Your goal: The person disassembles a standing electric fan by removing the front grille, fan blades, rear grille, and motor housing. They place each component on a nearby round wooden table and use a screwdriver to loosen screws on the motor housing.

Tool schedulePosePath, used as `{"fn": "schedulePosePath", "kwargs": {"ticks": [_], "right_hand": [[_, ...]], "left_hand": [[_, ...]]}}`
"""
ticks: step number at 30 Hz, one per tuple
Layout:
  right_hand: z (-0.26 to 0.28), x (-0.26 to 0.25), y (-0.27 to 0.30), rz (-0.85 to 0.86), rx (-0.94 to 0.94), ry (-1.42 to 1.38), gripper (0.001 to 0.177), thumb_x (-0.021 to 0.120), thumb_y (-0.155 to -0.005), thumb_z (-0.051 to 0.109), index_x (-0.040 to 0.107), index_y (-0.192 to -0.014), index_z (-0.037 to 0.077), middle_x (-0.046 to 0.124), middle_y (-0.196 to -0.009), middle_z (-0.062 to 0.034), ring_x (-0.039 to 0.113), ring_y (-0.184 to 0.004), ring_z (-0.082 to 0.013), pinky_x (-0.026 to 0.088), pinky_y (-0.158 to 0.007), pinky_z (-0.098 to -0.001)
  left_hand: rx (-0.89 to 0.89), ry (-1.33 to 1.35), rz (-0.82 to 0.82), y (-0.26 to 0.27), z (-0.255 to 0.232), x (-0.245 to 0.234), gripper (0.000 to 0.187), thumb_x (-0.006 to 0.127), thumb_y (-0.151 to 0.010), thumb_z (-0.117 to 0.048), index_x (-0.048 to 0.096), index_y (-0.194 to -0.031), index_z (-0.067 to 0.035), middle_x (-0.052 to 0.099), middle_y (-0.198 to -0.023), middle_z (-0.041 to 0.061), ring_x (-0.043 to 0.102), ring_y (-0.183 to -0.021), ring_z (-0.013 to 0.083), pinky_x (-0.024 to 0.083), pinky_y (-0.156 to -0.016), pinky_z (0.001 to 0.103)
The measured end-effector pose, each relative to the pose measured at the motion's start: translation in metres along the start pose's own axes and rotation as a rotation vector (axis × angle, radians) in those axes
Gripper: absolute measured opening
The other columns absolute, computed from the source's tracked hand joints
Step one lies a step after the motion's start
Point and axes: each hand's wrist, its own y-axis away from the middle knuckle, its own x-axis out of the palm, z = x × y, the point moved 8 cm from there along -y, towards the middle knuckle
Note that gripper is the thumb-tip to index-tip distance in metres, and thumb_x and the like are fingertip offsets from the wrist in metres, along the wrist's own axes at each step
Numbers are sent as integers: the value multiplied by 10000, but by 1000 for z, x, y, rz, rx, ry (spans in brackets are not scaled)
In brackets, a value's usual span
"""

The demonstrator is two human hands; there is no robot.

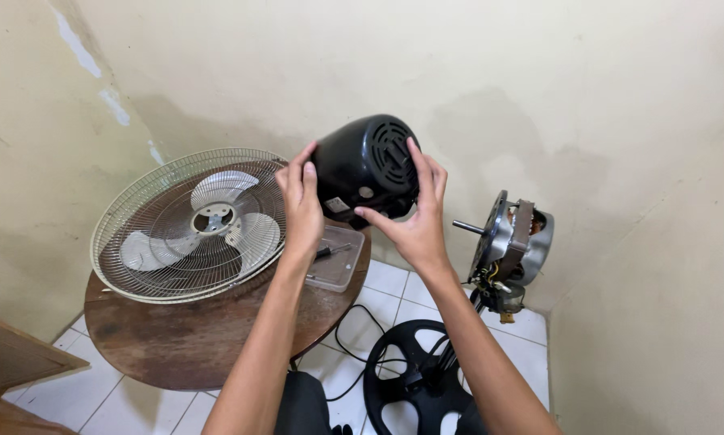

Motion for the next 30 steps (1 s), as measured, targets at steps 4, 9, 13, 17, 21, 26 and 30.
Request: {"fn": "schedulePosePath", "kwargs": {"ticks": [4,9,13,17,21,26,30], "right_hand": [[-38,26,19,-11,78,117,1133,1010,-621,266,389,-1561,147,352,-1455,-179,446,-1392,-350,428,-1174,-455],[-95,54,34,-17,190,162,1103,992,-640,232,393,-1562,144,342,-1467,-188,444,-1381,-357,424,-1159,-454],[-137,75,29,6,204,94,1056,921,-736,158,331,-1611,110,339,-1505,-192,443,-1413,-345,413,-1184,-437],[-169,94,21,11,220,8,998,866,-798,133,311,-1627,103,366,-1523,-183,461,-1431,-324,427,-1202,-412],[-192,111,11,16,249,60,974,880,-787,142,349,-1603,100,394,-1531,-182,464,-1436,-322,425,-1193,-416],[-215,132,8,18,248,97,964,898,-752,124,377,-1562,73,393,-1517,-195,430,-1432,-349,390,-1182,-433],[-233,149,17,84,275,59,844,827,-819,98,412,-1552,51,407,-1556,-188,442,-1452,-341,380,-1198,-418]], "left_hand": [[-12,-355,39,8,61,-5,365,457,-1112,-219,644,-1422,-167,400,-1290,165,469,-1207,297,420,-1074,392],[-44,-173,247,7,109,17,466,485,-1047,-221,526,-1505,-149,504,-1412,151,520,-1326,284,411,-1136,384],[-184,-109,335,-15,136,30,543,497,-1050,-348,450,-1560,-170,433,-1543,173,431,-1438,316,346,-1164,398],[-261,-106,325,-37,157,38,631,525,-1024,-465,428,-1558,-142,376,-1511,213,401,-1434,356,364,-1147,421],[-315,-167,303,-55,187,43,689,524,-995,-513,407,-1558,-133,410,-1480,224,444,-1408,360,398,-1138,432],[-185,-274,295,-67,213,46,608,506,-1062,-438,409,-1547,-84,484,-1527,179,394,-1395,341,288,-1150,481],[-263,-539,278,-60,237,37,556,520,-1018,-377,490,-1502,-106,603,-1431,87,425,-1229,298,256,-1048,468]]}}
